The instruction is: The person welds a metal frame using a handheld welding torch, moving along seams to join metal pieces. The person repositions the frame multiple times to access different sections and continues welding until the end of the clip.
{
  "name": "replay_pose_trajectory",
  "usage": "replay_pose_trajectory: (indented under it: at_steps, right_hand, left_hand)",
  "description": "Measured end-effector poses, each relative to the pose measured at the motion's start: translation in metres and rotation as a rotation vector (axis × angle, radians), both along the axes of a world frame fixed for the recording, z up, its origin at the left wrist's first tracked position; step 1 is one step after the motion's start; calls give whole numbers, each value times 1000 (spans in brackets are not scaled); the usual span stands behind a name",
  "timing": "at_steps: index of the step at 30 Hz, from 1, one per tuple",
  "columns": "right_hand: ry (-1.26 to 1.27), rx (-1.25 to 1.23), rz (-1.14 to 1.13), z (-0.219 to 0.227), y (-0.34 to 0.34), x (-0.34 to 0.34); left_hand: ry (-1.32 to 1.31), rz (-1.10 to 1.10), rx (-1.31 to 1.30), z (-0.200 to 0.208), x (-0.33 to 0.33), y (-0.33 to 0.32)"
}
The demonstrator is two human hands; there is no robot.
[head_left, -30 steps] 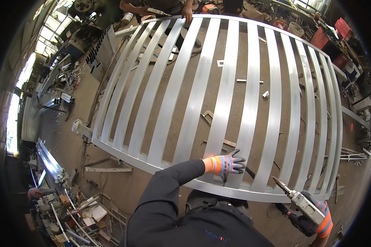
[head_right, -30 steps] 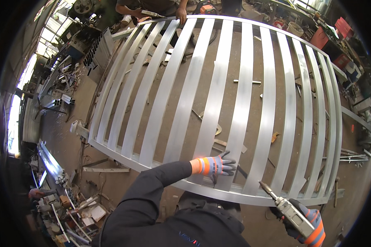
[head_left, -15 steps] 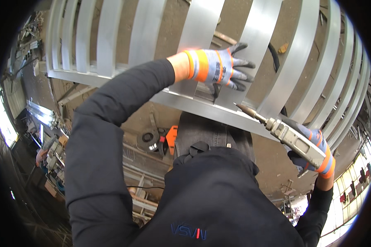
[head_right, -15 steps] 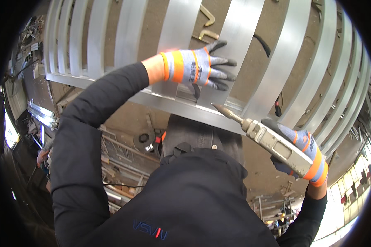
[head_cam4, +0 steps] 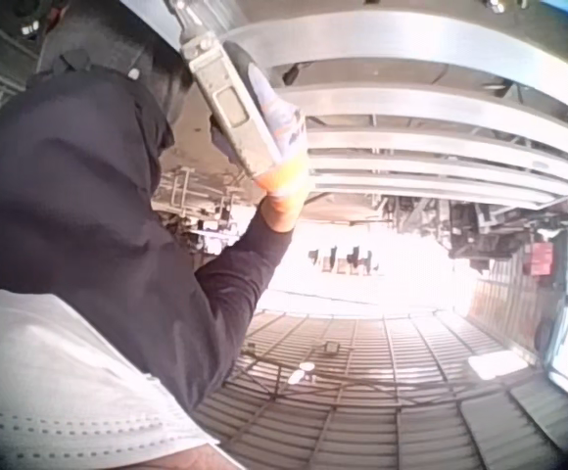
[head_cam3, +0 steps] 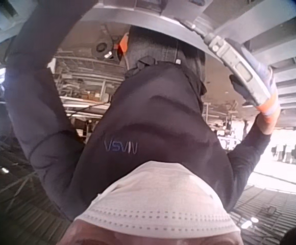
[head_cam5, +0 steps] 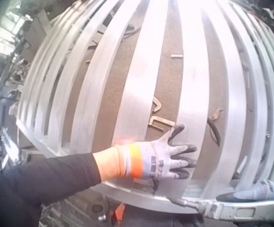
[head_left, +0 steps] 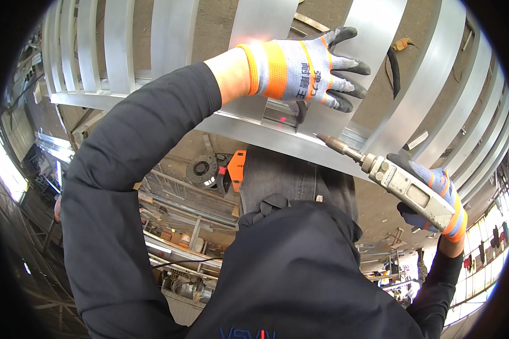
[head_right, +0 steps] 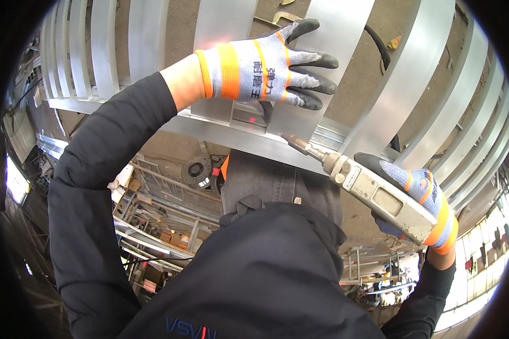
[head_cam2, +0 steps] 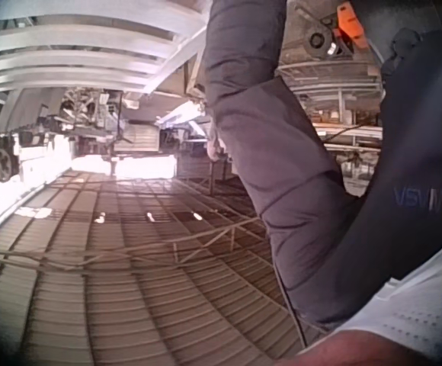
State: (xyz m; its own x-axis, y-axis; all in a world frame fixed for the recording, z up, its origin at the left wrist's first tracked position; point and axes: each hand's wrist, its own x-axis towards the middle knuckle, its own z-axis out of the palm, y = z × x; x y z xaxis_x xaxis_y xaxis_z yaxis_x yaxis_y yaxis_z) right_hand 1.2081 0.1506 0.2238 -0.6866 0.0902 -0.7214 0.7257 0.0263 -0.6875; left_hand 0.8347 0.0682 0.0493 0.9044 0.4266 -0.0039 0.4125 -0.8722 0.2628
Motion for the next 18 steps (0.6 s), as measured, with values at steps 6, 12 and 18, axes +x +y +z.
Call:
replay_pose_trajectory:
  at_steps: [6,12,18]
  right_hand:
    - [-80,-15,-5,6,-3,5]
    - [84,115,-6,29,-1,10]
    - [110,172,5,54,2,21]
  left_hand:
    - [-77,28,-35,5,1,0]
    - [-226,-22,40,19,7,6]
    - [-219,9,91,44,12,13]
